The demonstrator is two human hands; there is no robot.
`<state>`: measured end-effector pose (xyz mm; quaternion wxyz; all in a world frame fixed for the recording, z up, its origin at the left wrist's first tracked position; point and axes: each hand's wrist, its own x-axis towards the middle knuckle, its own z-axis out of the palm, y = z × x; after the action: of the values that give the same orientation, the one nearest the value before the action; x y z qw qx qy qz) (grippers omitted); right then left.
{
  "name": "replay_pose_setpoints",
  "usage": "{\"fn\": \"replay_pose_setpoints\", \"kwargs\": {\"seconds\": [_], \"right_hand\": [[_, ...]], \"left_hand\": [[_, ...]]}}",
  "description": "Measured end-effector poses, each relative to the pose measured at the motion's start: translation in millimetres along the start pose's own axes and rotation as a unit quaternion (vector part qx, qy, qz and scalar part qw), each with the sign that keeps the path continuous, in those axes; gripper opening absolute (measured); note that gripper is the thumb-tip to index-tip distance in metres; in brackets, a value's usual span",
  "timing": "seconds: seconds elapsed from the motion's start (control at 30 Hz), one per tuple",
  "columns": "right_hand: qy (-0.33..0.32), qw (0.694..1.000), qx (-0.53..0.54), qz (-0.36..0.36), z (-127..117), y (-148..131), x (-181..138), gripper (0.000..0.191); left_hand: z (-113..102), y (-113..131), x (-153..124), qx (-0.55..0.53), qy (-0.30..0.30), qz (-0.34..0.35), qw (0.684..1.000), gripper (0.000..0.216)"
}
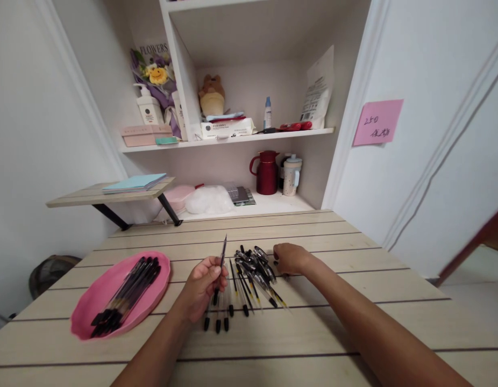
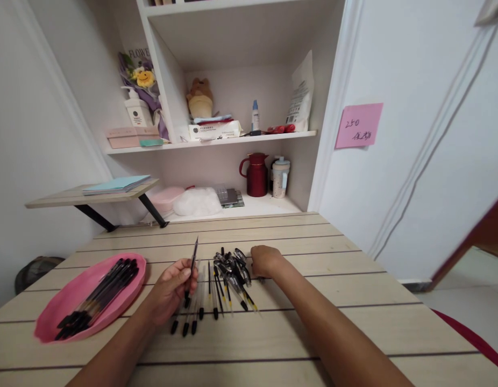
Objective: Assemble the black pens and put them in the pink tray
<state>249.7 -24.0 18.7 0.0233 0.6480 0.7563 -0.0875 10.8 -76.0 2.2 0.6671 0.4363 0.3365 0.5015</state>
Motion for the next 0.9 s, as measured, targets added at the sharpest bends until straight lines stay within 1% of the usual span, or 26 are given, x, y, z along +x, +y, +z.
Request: {"fn": "replay_pose_setpoints", "kwargs": {"seconds": [0.17,0.27,0.47,0.57,0.67,0.73,0.9], "right_hand": [[0.033,0.999,0.008,0.018,-3.1,0.0,2.1,0.027],[0.049,0.998,0.029,0.001,-5.1,-4.3,3.5,0.024],[0.040,0.995,0.071,-0.057,-5.2,-15.6,-0.1,0.015],[0.026,0.993,0.088,-0.073,-1.0,-23.5,-4.5,0.021],[0.026,0.994,0.079,-0.075,4.0,-30.4,-7.6,0.025],[0.035,0.995,0.063,-0.071,5.5,-32.0,-8.2,0.024],[0.026,0.996,0.052,-0.063,1.2,-25.1,-6.4,0.020]], "left_hand": [[-0.3,-0.1,-0.3,-0.004,-0.002,0.000,1.000,0.017],[0.0,-0.2,-0.1,-0.008,0.003,0.001,1.000,0.018],[-1.2,0.4,1.2,-0.010,0.010,0.005,1.000,0.019],[-2.9,1.1,1.9,-0.011,0.016,0.014,1.000,0.020],[-4.9,1.3,2.4,-0.012,0.023,0.017,1.000,0.020],[-5.9,1.4,2.5,-0.010,0.023,0.021,0.999,0.020],[-6.2,1.6,2.2,0.001,0.017,0.030,0.999,0.018]]}}
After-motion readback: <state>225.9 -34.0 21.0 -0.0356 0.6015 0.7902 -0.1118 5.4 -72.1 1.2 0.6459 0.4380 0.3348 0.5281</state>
